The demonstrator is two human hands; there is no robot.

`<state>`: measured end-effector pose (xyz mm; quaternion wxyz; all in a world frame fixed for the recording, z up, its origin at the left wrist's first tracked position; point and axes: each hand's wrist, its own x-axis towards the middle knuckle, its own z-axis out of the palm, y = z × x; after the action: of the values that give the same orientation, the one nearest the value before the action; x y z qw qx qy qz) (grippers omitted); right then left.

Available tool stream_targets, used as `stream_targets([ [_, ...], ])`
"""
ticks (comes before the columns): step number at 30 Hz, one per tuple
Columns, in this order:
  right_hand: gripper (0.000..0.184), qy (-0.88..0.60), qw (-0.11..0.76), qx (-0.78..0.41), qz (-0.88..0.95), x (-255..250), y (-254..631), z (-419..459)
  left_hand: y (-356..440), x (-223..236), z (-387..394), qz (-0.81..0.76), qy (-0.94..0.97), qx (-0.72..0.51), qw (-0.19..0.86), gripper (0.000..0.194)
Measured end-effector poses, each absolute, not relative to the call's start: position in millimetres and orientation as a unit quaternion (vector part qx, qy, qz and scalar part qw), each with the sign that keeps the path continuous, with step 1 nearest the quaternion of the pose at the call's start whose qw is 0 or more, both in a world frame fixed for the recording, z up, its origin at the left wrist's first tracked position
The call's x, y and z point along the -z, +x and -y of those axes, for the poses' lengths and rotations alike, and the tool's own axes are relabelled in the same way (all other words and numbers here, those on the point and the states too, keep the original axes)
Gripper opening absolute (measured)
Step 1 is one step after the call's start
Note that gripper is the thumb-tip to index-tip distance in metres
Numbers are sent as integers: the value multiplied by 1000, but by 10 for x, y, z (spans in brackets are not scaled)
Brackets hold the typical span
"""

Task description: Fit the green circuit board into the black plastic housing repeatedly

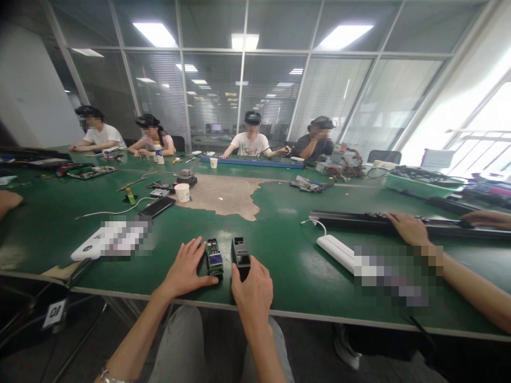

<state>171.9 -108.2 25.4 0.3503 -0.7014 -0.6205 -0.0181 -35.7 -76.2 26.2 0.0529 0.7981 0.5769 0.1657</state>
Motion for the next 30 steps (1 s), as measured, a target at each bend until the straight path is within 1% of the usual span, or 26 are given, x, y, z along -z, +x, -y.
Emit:
stream_targets([
  [3, 46, -683, 356, 44, 637, -190, 1732, 1061, -361, -258, 760, -576, 798, -167, 52, 117],
  [6, 51, -693, 368, 41, 619, -209, 1730, 1046, -366, -261, 764, -575, 798, -170, 55, 118],
  [10, 50, -693, 417, -13, 589, -383, 1672, 1049, -369, -262, 767, -575, 797, -175, 59, 116],
  [13, 49, -657, 478, -67, 580, -550, 1556, 1058, -369, -252, 765, -579, 794, -178, 58, 115],
  [15, 49, -636, 492, -85, 588, -622, 1453, 1063, -370, -242, 764, -578, 793, -182, 56, 114],
  [22, 49, -636, 436, -59, 635, -616, 1173, 1068, -381, -211, 755, -573, 796, -189, 52, 102],
  [27, 49, -671, 366, -25, 645, -648, 1082, 1100, -384, -191, 747, -582, 790, -185, 57, 101],
  [30, 45, -679, 329, -14, 656, -606, 1040, 1144, -378, -194, 751, -584, 789, -181, 53, 96],
])
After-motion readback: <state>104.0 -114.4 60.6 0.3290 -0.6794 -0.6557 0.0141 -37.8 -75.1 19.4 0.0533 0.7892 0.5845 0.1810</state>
